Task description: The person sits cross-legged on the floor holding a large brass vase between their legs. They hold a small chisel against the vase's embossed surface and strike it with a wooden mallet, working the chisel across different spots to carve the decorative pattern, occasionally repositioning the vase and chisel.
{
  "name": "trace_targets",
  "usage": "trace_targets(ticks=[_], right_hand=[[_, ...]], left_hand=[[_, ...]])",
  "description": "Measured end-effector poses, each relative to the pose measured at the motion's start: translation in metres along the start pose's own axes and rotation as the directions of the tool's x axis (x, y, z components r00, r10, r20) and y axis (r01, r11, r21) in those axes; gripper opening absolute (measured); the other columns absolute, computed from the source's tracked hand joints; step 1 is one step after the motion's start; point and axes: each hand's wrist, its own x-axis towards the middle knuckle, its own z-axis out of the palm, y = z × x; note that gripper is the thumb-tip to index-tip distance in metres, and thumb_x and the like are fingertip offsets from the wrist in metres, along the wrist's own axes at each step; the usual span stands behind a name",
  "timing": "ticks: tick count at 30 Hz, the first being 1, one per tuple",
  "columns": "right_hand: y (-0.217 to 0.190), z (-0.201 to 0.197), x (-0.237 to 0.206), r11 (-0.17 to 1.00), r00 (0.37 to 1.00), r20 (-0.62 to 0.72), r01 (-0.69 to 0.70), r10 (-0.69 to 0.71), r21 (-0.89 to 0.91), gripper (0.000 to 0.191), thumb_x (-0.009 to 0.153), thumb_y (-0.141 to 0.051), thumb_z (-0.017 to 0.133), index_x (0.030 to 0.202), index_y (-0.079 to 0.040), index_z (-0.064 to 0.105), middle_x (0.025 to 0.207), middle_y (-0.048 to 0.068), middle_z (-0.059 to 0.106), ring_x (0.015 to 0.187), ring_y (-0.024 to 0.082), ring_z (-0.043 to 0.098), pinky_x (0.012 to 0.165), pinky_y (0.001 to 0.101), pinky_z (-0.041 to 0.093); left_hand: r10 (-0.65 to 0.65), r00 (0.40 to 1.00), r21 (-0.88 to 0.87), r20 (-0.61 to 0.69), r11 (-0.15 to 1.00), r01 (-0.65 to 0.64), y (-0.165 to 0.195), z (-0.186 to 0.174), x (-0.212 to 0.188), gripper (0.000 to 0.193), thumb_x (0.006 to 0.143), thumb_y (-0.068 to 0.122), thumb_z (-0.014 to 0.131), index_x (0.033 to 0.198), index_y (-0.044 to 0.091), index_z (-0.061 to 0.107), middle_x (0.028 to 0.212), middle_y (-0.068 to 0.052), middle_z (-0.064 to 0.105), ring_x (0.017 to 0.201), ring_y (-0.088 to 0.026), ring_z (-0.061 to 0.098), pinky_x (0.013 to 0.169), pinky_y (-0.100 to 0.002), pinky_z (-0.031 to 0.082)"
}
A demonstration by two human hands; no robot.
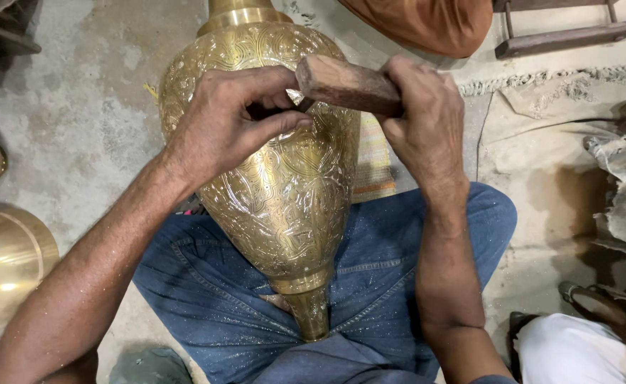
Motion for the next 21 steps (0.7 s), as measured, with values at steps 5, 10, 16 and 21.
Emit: trace_targets(ticks=[5, 10, 16, 21], right_hand=[[-0.005, -0.002, 0.0, 0.97, 0.982, 0.101, -0.177, 0.161, 0.168, 0.015, 0.102, 0.003, 0.07, 0.107, -0.004, 0.058, 0.088, 0.007, 0.07, 0.076, 0.018, 0.07, 0.067, 0.034, 0.059], [-0.004, -0.005, -0.005, 0.998, 1.0, -0.027, -0.003, 0.001, -0.058, 0.027, 0.091, 0.002, 0.073, 0.114, -0.004, 0.06, 0.096, 0.011, 0.07, 0.086, 0.023, 0.07, 0.075, 0.0395, 0.06], [0.013, 0.014, -0.007, 0.933, 0.991, 0.025, -0.114, 0.13, -0.34, 0.026, 0.095, -0.001, 0.079, 0.109, -0.007, 0.058, 0.094, 0.009, 0.071, 0.081, 0.021, 0.068, 0.074, 0.0406, 0.058], [0.02, 0.028, -0.006, 0.941, 0.996, 0.082, -0.012, 0.042, -0.339, 0.029, 0.092, -0.005, 0.081, 0.115, -0.008, 0.064, 0.095, 0.008, 0.073, 0.082, 0.019, 0.069, 0.077, 0.0377, 0.06]], left_hand=[[-0.029, 0.998, -0.012, 0.049, 0.999, 0.029, 0.004, -0.001, 0.001, 0.024, 0.098, 0.023, 0.078, 0.117, 0.01, 0.073, 0.102, -0.009, 0.078, 0.086, -0.016, 0.078, 0.075, -0.032, 0.066], [0.04, 0.999, -0.037, 0.026, 0.999, -0.039, 0.015, -0.004, 0.009, 0.029, 0.095, 0.024, 0.078, 0.119, 0.008, 0.073, 0.104, -0.01, 0.079, 0.088, -0.017, 0.078, 0.078, -0.031, 0.066], [-0.156, 0.987, -0.149, 0.048, 0.975, 0.162, 0.019, -0.004, 0.006, 0.035, 0.096, 0.025, 0.077, 0.127, 0.011, 0.069, 0.097, -0.007, 0.079, 0.085, -0.015, 0.079, 0.077, -0.031, 0.068], [0.023, 1.0, -0.039, -0.014, 0.999, -0.024, 0.012, 0.0, 0.003, 0.033, 0.097, 0.024, 0.078, 0.127, 0.009, 0.071, 0.116, -0.012, 0.077, 0.09, -0.018, 0.078, 0.076, -0.033, 0.067]])
